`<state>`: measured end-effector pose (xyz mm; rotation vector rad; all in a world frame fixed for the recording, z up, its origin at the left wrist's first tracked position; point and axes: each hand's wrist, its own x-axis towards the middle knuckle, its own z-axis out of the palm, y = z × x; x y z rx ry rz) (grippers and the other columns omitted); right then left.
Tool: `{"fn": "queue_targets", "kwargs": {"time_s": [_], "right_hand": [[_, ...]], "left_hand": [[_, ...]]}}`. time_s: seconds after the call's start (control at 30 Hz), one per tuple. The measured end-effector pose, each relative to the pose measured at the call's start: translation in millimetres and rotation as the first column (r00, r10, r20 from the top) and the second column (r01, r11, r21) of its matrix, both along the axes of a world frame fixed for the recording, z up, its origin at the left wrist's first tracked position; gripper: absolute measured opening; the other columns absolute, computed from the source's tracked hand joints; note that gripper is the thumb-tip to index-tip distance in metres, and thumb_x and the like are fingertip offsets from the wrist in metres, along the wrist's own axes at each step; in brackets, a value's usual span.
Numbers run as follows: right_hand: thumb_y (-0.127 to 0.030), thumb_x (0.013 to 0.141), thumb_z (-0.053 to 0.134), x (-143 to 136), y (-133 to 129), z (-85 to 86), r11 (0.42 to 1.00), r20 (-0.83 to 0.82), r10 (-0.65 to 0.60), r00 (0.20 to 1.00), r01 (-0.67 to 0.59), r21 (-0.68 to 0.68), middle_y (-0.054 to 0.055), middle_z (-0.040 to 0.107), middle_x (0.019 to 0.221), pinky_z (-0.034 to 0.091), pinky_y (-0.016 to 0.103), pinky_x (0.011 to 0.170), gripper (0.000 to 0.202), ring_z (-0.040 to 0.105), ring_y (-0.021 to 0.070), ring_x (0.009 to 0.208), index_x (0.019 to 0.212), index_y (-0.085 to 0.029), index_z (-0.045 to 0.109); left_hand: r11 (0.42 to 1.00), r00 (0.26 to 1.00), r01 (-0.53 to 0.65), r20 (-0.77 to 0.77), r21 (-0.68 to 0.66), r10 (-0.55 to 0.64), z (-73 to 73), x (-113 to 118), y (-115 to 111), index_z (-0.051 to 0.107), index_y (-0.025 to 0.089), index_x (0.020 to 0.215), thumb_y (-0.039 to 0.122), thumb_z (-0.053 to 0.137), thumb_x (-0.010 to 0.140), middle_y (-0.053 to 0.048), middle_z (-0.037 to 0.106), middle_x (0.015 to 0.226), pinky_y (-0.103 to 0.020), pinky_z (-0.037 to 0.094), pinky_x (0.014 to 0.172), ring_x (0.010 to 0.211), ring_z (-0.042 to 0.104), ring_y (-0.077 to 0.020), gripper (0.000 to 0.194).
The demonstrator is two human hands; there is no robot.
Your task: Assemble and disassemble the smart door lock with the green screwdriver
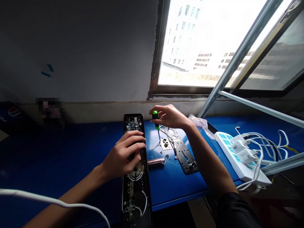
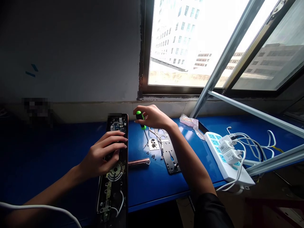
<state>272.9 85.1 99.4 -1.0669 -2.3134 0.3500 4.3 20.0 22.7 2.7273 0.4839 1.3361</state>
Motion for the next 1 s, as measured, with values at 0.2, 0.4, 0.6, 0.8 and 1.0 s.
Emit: {"fn": "queue_targets", "kwargs": {"time_s": [0.2,0.4,0.6,0.8,1.0], "right_hand": [[-0.033,0.087,0.076,-4.1,-8.9,8.8,0.997,-0.058,-0.023,0.998,0.028,0.076,0.002,0.073,0.093,0.059,0.028,0.072,0.028,0.063,0.0121,0.074,0.112,-0.021,0.072],[-0.036,0.090,0.074,-15.7,-32.1,22.0,0.975,-0.259,-0.038,0.965,0.093,0.203,0.003,0.075,0.101,0.062,0.030,0.069,0.029,0.068,0.0133,0.078,0.114,-0.021,0.072],[-0.036,0.086,0.077,-27.8,-47.8,30.1,0.970,-0.540,-0.017,0.841,0.144,0.193,0.002,0.072,0.106,0.067,0.032,0.069,0.028,0.073,0.0172,0.086,0.110,-0.024,0.069],[-0.036,0.088,0.077,-38.1,-54.0,30.2,0.969,-0.615,0.014,0.788,0.140,0.202,-0.001,0.070,0.096,0.069,0.033,0.067,0.027,0.074,0.0154,0.077,0.109,-0.028,0.063],[-0.038,0.092,0.072,-44.9,-60.1,25.8,0.948,-0.587,0.015,0.809,0.175,0.266,0.000,0.067,0.098,0.070,0.033,0.067,0.025,0.073,0.0159,0.080,0.112,-0.028,0.060]], "left_hand": [[0.997,0.996,-0.076,0.037,-0.004,0.076,-6.5,-5.6,-4.7,0.069,0.019,0.113,0.001,0.059,0.090,-0.010,0.072,0.121,-0.053,0.055,0.106,0.133,0.055,-0.0322,0.031],[0.990,0.986,-0.143,0.086,-0.012,0.143,-8.8,-9.0,-8.5,0.070,0.021,0.116,0.007,0.069,0.088,-0.009,0.073,0.112,-0.051,0.055,0.106,0.128,0.057,-0.0321,0.031],[0.992,0.990,-0.126,0.065,-0.013,0.126,-6.4,-11.4,-9.3,0.073,0.019,0.111,0.019,0.080,0.085,-0.009,0.073,0.102,-0.049,0.054,0.103,0.123,0.058,-0.0323,0.027],[0.994,0.994,-0.103,0.030,-0.038,0.105,-8.8,-11.6,-8.6,0.073,0.019,0.111,0.025,0.082,0.087,-0.009,0.074,0.100,-0.050,0.054,0.102,0.125,0.056,-0.0327,0.026],[0.988,0.988,-0.138,0.064,-0.068,0.142,-9.3,-8.7,-7.7,0.077,0.021,0.098,0.016,0.076,0.091,-0.006,0.077,0.092,-0.051,0.053,0.098,0.119,0.059,-0.0307,0.008]]}}
